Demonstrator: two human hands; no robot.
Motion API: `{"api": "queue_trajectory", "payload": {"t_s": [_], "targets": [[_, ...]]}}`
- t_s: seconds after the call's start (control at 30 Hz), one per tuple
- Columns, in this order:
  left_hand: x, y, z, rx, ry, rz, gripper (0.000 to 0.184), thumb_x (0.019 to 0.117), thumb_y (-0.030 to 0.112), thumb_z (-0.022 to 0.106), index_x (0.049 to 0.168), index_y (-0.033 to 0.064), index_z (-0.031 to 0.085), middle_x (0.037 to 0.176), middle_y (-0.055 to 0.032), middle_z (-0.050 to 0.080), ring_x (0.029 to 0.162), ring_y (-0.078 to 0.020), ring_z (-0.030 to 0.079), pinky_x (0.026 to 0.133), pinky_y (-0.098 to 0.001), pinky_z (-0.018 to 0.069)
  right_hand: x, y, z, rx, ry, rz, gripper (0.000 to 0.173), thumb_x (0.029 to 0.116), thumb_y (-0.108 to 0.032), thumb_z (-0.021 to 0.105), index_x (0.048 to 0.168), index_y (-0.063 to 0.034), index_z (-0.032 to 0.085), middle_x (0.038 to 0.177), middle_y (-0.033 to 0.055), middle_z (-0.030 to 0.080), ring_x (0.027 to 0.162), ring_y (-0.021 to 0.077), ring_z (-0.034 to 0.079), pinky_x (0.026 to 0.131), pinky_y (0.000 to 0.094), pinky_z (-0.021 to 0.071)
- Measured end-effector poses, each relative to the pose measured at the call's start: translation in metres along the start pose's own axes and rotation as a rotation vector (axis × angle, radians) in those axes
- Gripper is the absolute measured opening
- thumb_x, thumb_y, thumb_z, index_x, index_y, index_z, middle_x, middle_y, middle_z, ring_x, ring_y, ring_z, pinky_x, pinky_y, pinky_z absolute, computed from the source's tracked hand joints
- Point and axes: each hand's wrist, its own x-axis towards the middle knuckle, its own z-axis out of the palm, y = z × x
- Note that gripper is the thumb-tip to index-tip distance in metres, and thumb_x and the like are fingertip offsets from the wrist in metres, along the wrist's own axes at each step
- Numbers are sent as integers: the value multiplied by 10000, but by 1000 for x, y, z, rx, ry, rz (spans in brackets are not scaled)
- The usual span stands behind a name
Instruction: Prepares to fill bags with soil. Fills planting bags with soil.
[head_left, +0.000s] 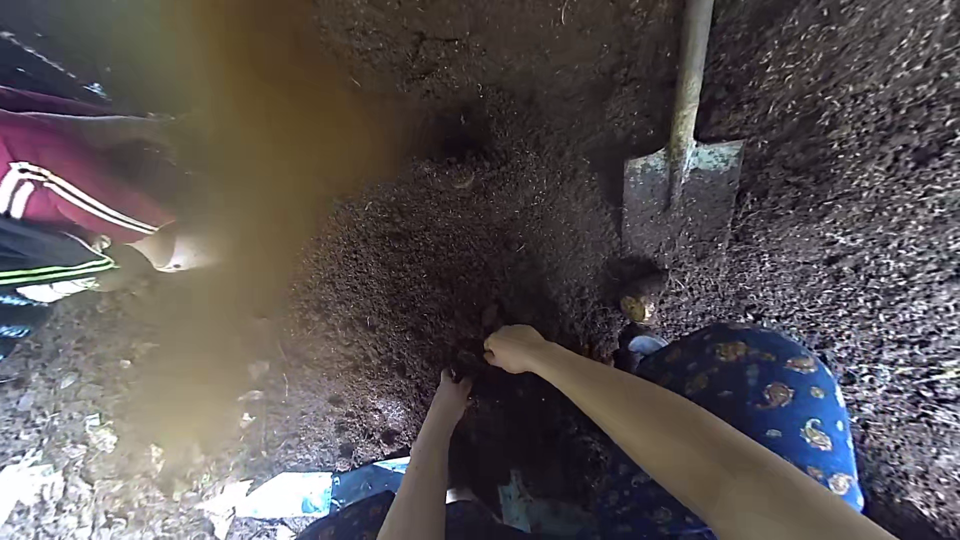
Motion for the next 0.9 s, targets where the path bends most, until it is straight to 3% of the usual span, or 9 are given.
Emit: {"api": "queue_trajectory", "payload": {"t_s": [0.17, 0.3, 0.37, 0.4, 0.53, 0.63, 0.73, 0.83, 0.9], "targets": [[-4, -7, 0, 26, 68, 5, 620, 1082, 273, 548, 1579, 34, 265, 1387, -278, 564, 1158, -360, 638, 968, -509, 520, -4, -4, -16, 53, -43, -40, 474, 1049, -408, 546, 1313, -20, 616, 1312, 258, 623, 1253, 447, 578, 984, 697, 431], [-18, -23, 3, -396, -7, -57, 460, 1093, 432, 457, 1426, 116, 435, 790, -64, 559, 577, -139, 538, 513, -287, 474, 5, -5, -37, 425, -79, -37, 693, 992, -527, 620, 1537, -142, 434, 1419, 252, 549, 1219, 430, 580, 957, 633, 464], [-25, -27, 7, -516, -95, -135, 534, 1089, 549, 347, 1264, 80, 533, 821, -77, 632, 577, -139, 557, 510, -287, 464, 14, -8, -35, 397, -145, -53, 830, 956, -595, 631, 1633, -264, 284, 1571, 199, 436, 1375, 415, 486, 1039, 652, 417], [-28, -29, 11, -504, -141, -143, 624, 1084, 592, 290, 1350, 78, 523, 946, -99, 691, 651, -139, 600, 571, -291, 486, 21, -7, -28, 348, -167, -67, 851, 948, -605, 633, 1638, -260, 273, 1585, 200, 419, 1411, 416, 451, 1062, 664, 392], [-25, -17, 33, -649, -130, -142, 723, 1088, 599, 205, 1369, 41, 569, 1145, -133, 715, 876, -181, 682, 777, -327, 545, 44, 4, -9, 273, -181, -68, 800, 975, -578, 612, 1576, -96, 394, 1532, 251, 466, 1447, 413, 417, 1148, 657, 319], [-17, -4, 43, -828, -31, -128, 547, 1116, 499, 278, 1391, 80, 498, 1064, -132, 712, 828, -181, 695, 726, -320, 567, 45, 3, -7, 263, -147, -57, 775, 993, -539, 608, 1584, -95, 375, 1527, 243, 475, 1425, 413, 445, 1121, 656, 353], [-10, 5, 49, -856, 116, -138, 343, 1128, 380, 342, 1233, 90, 492, 748, -66, 610, 510, -108, 545, 447, -237, 455, 35, -6, -4, 222, -77, 9, 649, 1019, -400, 615, 1585, -180, 388, 1505, 225, 506, 1380, 438, 488, 1050, 691, 406], [-12, 10, 44, -774, 176, -142, 275, 1133, 306, 361, 1304, 92, 381, 728, -51, 498, 444, -101, 426, 392, -238, 376, 26, -20, 2, 172, -8, 29, 556, 1035, -278, 588, 1563, -206, 428, 1447, 241, 552, 1309, 471, 541, 976, 708, 452], [-14, 3, 37, -741, 127, -144, 287, 1130, 345, 361, 1258, 94, 416, 691, -37, 500, 433, -101, 437, 388, -238, 392, 25, -20, -1, 119, -50, -1, 623, 1031, -372, 580, 1584, -166, 381, 1456, 256, 539, 1325, 471, 530, 1003, 709, 434]]}}
